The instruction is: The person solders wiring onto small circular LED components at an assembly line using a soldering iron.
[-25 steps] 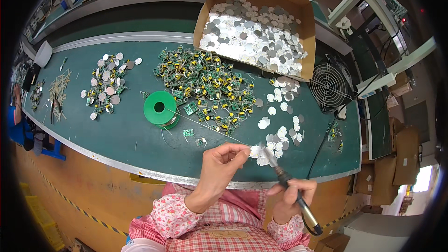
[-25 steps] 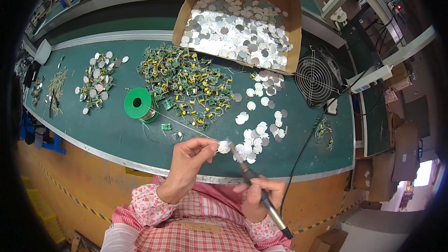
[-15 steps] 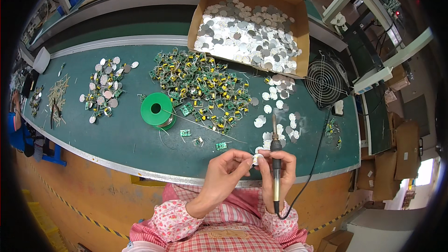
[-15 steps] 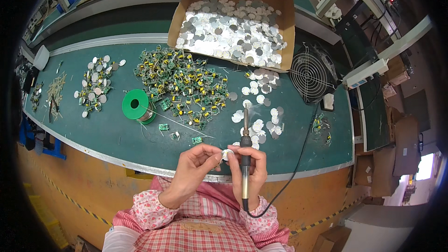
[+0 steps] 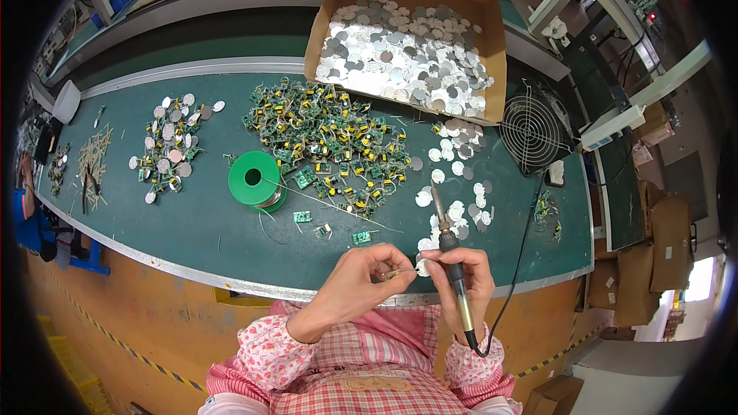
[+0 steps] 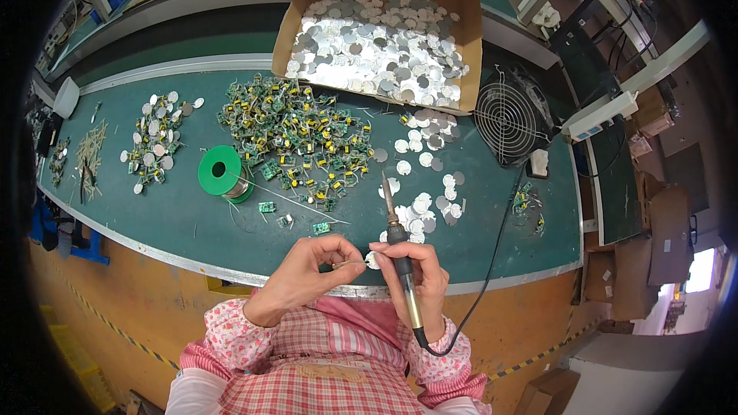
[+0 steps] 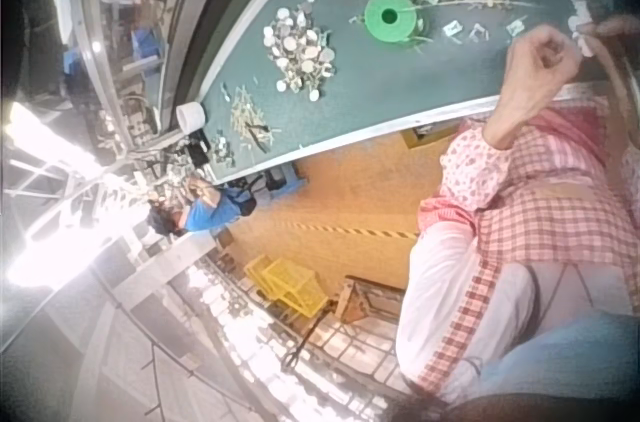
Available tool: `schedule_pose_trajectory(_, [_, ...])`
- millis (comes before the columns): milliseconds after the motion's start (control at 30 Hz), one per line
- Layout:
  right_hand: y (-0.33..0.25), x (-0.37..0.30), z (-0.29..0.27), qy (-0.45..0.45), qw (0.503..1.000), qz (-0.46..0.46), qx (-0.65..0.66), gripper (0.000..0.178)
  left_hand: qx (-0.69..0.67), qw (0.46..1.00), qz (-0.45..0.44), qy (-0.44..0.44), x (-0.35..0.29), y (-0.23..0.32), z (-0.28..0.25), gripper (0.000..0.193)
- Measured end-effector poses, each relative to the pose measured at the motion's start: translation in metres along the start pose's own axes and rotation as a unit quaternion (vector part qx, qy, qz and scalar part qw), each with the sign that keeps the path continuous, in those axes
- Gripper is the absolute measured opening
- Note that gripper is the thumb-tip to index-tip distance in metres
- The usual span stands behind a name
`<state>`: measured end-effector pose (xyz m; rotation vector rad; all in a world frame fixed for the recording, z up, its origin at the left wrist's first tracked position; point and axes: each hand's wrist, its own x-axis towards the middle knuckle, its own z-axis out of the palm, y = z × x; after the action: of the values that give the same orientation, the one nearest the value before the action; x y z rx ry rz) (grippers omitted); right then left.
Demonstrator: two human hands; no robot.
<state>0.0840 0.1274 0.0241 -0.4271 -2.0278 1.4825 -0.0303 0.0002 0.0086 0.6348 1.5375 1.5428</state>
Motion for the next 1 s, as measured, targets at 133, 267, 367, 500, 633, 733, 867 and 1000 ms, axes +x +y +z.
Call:
schedule_pose_trajectory(133, [0.001, 0.001, -0.002, -0.02, 1.0, -0.004, -0.009, 0.022, 0.029, 0.999, 0.02, 0.005, 0.0, 0.002, -0.001, 0.014])
schedule_pose_trajectory(267, [0.001, 0.003, -0.004, -0.034, 0.999, -0.015, -0.015, 0.021, 0.084, 0.996, 0.035, 0.015, 0.0, 0.005, -0.003, 0.015])
schedule_pose_trajectory(367, [0.002, 0.003, -0.005, -0.041, 0.999, -0.017, -0.029, 0.021, 0.102, 0.994, 0.045, 0.018, -0.001, 0.006, -0.003, 0.016])
schedule_pose_trajectory(500, [0.0, 0.005, -0.006, -0.047, 0.998, -0.015, -0.034, 0.022, 0.102, 0.994, 0.048, 0.012, -0.001, 0.006, -0.003, 0.016])
schedule_pose_trajectory(633, [0.001, 0.006, -0.006, -0.053, 0.997, -0.024, -0.044, 0.022, 0.117, 0.993, 0.034, 0.004, 0.0, 0.005, -0.005, 0.017])
schedule_pose_trajectory(733, [0.003, 0.007, -0.007, -0.054, 0.997, -0.029, -0.046, 0.023, 0.115, 0.993, 0.026, 0.003, 0.0, 0.005, -0.004, 0.017])
schedule_pose_trajectory(867, [0.001, 0.008, -0.007, -0.066, 0.996, -0.034, -0.054, 0.023, 0.088, 0.995, 0.053, 0.016, 0.002, 0.0, -0.004, 0.017])
schedule_pose_trajectory(1000, [-0.004, 0.009, -0.003, -0.061, 0.995, -0.044, -0.07, 0.024, 0.008, 1.0, -0.002, -0.016, 0.004, -0.006, -0.008, 0.012])
